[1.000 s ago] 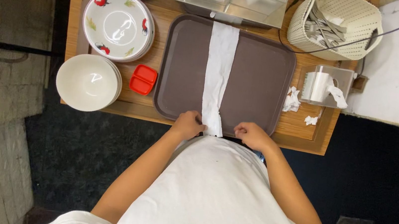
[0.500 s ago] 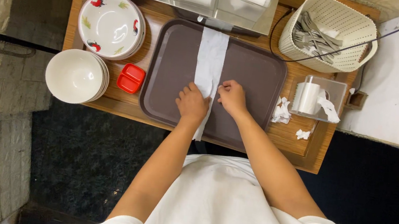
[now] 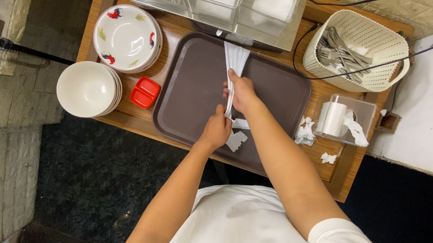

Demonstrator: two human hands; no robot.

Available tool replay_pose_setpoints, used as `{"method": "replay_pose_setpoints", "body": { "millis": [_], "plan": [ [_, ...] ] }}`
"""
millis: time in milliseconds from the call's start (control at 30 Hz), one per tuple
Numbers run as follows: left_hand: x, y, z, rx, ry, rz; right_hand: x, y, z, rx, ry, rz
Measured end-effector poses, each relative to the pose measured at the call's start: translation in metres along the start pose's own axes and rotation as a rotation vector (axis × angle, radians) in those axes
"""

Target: Wrapping spoons and forks individually in paper napkins.

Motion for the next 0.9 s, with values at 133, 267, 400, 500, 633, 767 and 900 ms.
{"method": "replay_pose_setpoints", "body": {
  "millis": [133,267,400,500,633,767,900],
  "plan": [
    [-0.001,0.009,-0.016,-0.068,-0.063,-0.071,0.001,-0.009,0.002,0.207,-0.081,-0.057],
    [-0.005,0.011,-0.032,0.188,0.133,-0.01,-0.044,-0.055,-0.003,0.026,-0.02,-0.226],
    [-0.016,0.007,-0.02,0.536,-0.098,-0.049,-0.067,-0.085,-0.012,-0.059,-0.069,-0.317],
    [-0.023,-0.005,-0.008,0.61,-0.09,-0.006,-0.082,-0.096,-0.03,-0.147,-0.083,-0.413],
    [-0.021,-0.004,-0.008,0.616,-0.084,0.001,-0.134,-0.107,-0.042,-0.281,-0.111,-0.505],
    [-0.017,0.017,-0.013,0.453,-0.06,-0.084,-0.235,-0.125,-0.035,-0.779,0.001,-1.1],
    [-0.018,0.066,-0.01,-0.897,0.067,-0.268,-0.173,-0.033,-0.087,-0.081,-0.224,-0.615]
  ]
}}
Point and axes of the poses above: each hand's wrist, its own x-axis towards the middle knuckle, its own z-axis out of the palm, y = z × x, the point moved 6 cm from there along x, towards the middle knuckle, and after that the axes turned 3 degrees about y, right-handed, at the moved point
